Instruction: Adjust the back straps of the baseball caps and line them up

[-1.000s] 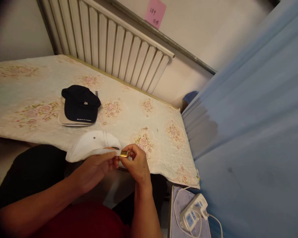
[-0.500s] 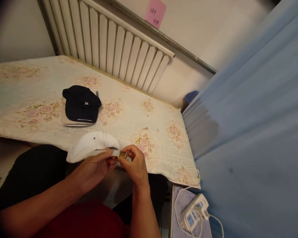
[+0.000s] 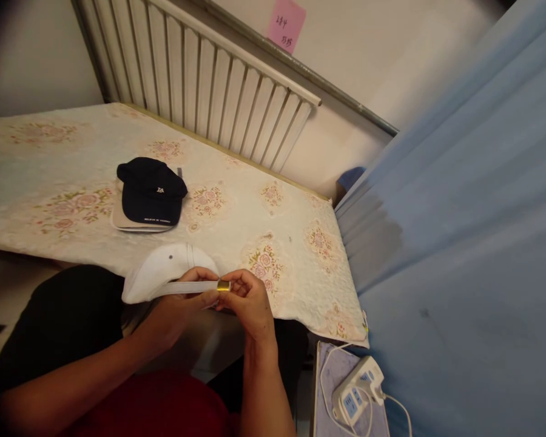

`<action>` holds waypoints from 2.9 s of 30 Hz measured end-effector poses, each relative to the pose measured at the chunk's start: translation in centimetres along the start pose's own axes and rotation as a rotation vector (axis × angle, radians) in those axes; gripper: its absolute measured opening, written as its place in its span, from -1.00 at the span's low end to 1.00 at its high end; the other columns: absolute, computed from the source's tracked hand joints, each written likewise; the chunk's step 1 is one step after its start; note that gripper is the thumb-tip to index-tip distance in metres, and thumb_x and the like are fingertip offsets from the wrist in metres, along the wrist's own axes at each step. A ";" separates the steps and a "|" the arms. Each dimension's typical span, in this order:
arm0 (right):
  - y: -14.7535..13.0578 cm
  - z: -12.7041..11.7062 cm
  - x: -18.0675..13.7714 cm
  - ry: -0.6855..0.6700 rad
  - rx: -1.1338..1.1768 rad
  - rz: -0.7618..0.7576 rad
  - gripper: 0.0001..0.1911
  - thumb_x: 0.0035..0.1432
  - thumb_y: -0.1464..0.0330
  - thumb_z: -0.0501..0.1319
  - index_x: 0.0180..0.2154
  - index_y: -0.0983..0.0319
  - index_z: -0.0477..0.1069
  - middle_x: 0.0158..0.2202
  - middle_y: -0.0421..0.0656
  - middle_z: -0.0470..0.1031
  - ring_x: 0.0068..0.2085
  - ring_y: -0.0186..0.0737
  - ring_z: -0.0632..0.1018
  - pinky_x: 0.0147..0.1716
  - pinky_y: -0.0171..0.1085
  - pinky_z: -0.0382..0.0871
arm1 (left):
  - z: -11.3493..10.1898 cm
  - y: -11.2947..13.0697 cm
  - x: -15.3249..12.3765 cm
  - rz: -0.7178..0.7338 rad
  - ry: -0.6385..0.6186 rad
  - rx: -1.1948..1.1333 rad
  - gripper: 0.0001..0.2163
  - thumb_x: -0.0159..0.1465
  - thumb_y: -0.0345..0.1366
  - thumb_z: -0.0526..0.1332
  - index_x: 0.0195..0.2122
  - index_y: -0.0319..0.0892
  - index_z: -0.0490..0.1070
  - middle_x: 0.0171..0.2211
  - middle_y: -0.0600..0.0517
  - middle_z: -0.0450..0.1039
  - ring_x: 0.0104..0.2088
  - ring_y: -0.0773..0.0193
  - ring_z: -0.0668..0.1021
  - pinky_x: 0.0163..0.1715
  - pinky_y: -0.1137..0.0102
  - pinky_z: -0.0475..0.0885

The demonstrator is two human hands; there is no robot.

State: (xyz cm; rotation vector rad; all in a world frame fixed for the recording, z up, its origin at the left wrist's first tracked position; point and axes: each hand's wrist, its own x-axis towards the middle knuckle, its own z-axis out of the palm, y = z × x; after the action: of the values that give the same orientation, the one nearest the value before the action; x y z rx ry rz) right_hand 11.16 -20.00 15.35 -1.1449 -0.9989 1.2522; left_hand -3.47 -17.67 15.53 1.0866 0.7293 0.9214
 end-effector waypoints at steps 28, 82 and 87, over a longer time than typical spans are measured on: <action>0.7 0.3 0.0 0.059 0.273 0.042 -0.84 -0.14 0.39 0.36 -0.44 0.20 0.42 -0.58 -0.31 0.41 -0.59 -0.40 0.41 -0.50 -0.33 0.41 | -1.8 -0.3 1.1 0.181 -0.097 0.349 -0.93 0.13 -0.33 0.22 -0.34 -0.14 0.37 -0.42 0.08 0.42 -0.42 0.32 0.43 -0.41 0.46 0.28; 1.9 3.0 -0.7 0.153 -0.331 0.044 -0.90 0.02 0.43 0.16 -0.39 0.21 0.45 -0.58 -0.28 0.39 -0.52 -0.36 0.43 -0.50 -0.38 0.28 | -6.2 -0.2 2.4 -0.192 -0.266 -0.809 -0.84 0.29 -0.26 0.06 -0.31 -0.14 0.41 -0.22 -0.04 0.44 -0.16 0.18 0.46 -0.06 0.24 0.36; 1.7 3.3 -0.8 0.139 -0.191 0.069 -0.95 0.01 0.38 0.23 -0.41 0.23 0.42 -0.57 -0.27 0.44 -0.53 -0.36 0.46 -0.50 -0.39 0.29 | -6.2 -0.5 2.1 -0.195 -0.250 -0.725 -0.81 0.30 -0.28 0.08 -0.40 -0.16 0.41 -0.32 -0.02 0.44 -0.23 0.19 0.48 -0.14 0.26 0.39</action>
State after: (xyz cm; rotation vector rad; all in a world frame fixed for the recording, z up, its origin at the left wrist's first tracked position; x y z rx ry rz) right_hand 7.56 -20.53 14.30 -1.4053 -0.9974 1.1318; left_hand -7.70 -13.35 13.04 0.4624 0.2438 0.7700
